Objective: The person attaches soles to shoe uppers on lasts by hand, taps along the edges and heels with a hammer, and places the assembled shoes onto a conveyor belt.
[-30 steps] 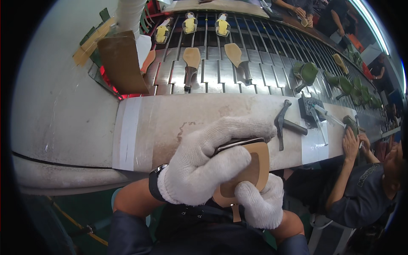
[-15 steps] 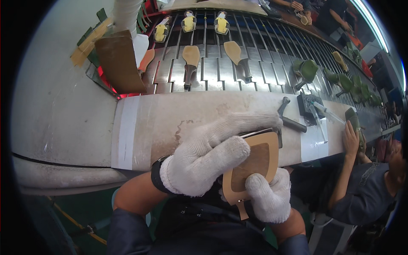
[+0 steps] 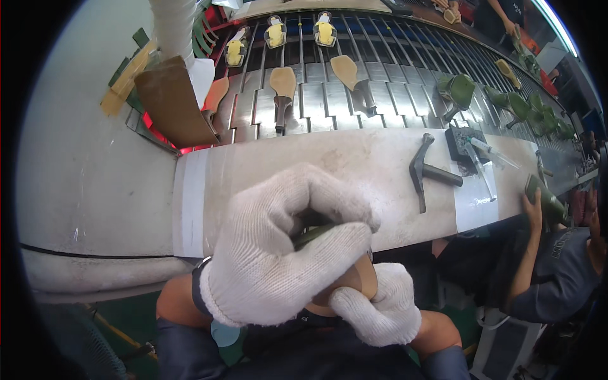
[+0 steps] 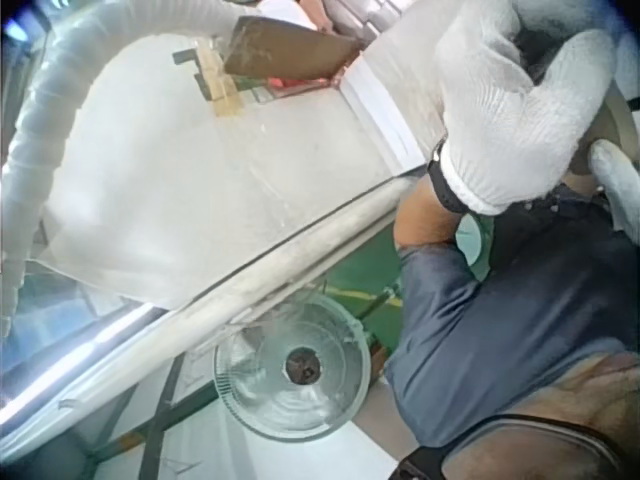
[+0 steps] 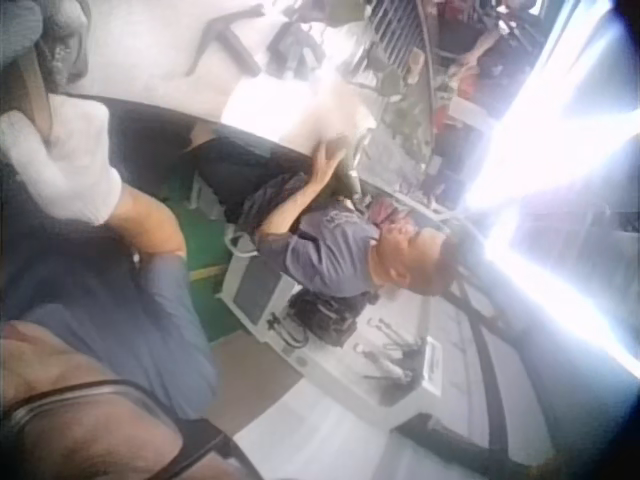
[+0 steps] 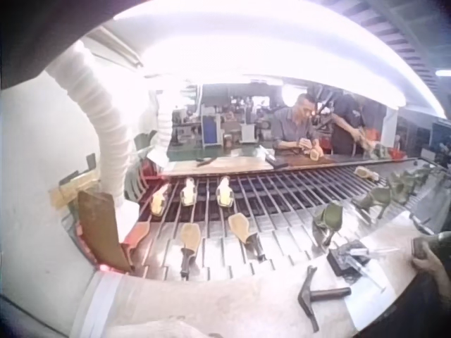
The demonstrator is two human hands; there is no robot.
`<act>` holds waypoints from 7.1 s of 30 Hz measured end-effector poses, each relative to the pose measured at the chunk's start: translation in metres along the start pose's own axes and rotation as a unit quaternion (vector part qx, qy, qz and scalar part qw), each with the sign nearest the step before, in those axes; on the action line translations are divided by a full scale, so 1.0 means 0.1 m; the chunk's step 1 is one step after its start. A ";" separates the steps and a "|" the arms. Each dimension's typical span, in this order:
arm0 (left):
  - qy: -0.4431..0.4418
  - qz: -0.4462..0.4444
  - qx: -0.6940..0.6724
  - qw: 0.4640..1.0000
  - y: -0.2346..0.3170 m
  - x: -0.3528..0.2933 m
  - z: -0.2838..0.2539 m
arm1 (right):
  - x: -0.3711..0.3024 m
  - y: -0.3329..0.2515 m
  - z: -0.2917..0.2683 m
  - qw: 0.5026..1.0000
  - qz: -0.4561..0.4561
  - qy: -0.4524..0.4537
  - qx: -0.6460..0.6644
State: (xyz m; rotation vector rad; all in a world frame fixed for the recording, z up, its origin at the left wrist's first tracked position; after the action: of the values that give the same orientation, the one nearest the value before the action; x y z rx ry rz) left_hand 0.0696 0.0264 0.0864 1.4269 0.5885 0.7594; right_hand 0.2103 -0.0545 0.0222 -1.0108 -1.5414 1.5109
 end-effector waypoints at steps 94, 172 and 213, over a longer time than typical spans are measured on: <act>0.008 0.044 0.382 0.923 -1.02 0.44 -0.85 | 0.81 0.41 -0.65 0.729 -0.024 -0.003 -0.684; 0.021 0.117 0.181 0.976 -1.45 0.67 -1.09 | 1.34 0.20 -0.11 0.789 -0.095 0.140 -0.591; -0.022 0.104 0.291 0.951 -1.37 0.62 -1.11 | 1.16 0.86 -0.27 0.976 0.081 0.157 -0.130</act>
State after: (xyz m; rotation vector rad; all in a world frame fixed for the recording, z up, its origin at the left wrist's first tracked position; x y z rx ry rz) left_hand 0.0402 0.1469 -0.0530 2.0702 0.6659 0.7471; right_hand 0.1895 0.0623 -0.0655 -1.4816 -1.4791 1.2011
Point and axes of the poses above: each hand's wrist, its own x-axis towards the middle knuckle, its own z-axis out of the palm, y = z × x, the point moved 6 cm from there along x, towards the middle knuckle, and after that the axes turned 10 degrees about -y, right-handed, at the moved point
